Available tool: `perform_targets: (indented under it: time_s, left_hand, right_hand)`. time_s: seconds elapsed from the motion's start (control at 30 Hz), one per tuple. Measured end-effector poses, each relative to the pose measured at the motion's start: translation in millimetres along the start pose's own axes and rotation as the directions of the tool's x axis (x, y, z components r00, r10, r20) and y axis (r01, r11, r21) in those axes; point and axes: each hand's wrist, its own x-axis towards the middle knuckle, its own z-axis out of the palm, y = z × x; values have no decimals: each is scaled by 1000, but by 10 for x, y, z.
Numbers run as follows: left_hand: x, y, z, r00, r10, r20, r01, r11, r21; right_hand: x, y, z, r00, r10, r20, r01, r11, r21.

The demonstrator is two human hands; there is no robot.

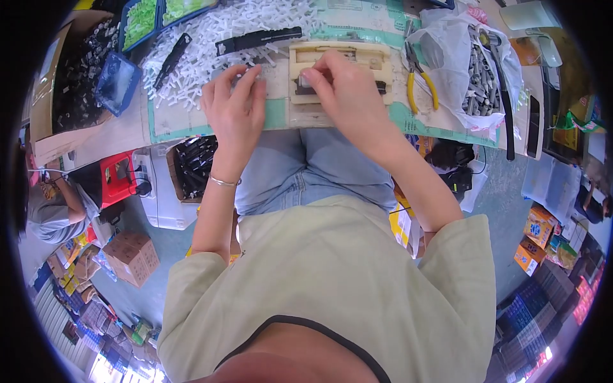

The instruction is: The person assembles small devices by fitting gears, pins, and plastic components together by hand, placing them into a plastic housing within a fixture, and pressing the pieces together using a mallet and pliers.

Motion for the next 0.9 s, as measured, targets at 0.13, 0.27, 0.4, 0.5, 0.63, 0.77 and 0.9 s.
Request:
perform_targets:
  time_s: [0.13, 0.27, 0.4, 0.5, 0.63, 0.77, 0.9]
  left_hand:
    - [86, 102, -24, 992, 84, 92, -45, 930, -364]
    - [131, 115, 93, 981, 146, 126, -75, 893, -445]
    - [155, 92, 107, 945, 247, 213, -131, 885, -447]
    - [208, 81, 108, 918, 340, 203, -233, 878, -419]
    - [282, 82, 72, 849, 482, 217, -388, 848, -362]
    - [427, 170, -63, 779, 515, 357, -364, 836, -412]
    - [476, 226, -83, 749, 525, 403, -366, 836, -409]
  right_hand:
    - [15, 64, 66, 985, -172, 23, 172, 949, -265]
    - [-6, 86, 15, 981, -168, 97, 190, 938, -290]
    - [-22, 26, -42, 976, -165, 143, 207, 906, -370]
    - [35, -22, -151, 984, -143, 109, 176, 892, -416]
    - [263, -22, -594, 994, -100, 36, 105, 871, -479]
    - [667, 34, -899, 982, -187, 18, 167, 822, -544]
    - [1071, -42, -921, 969, -246, 20, 192, 699, -689]
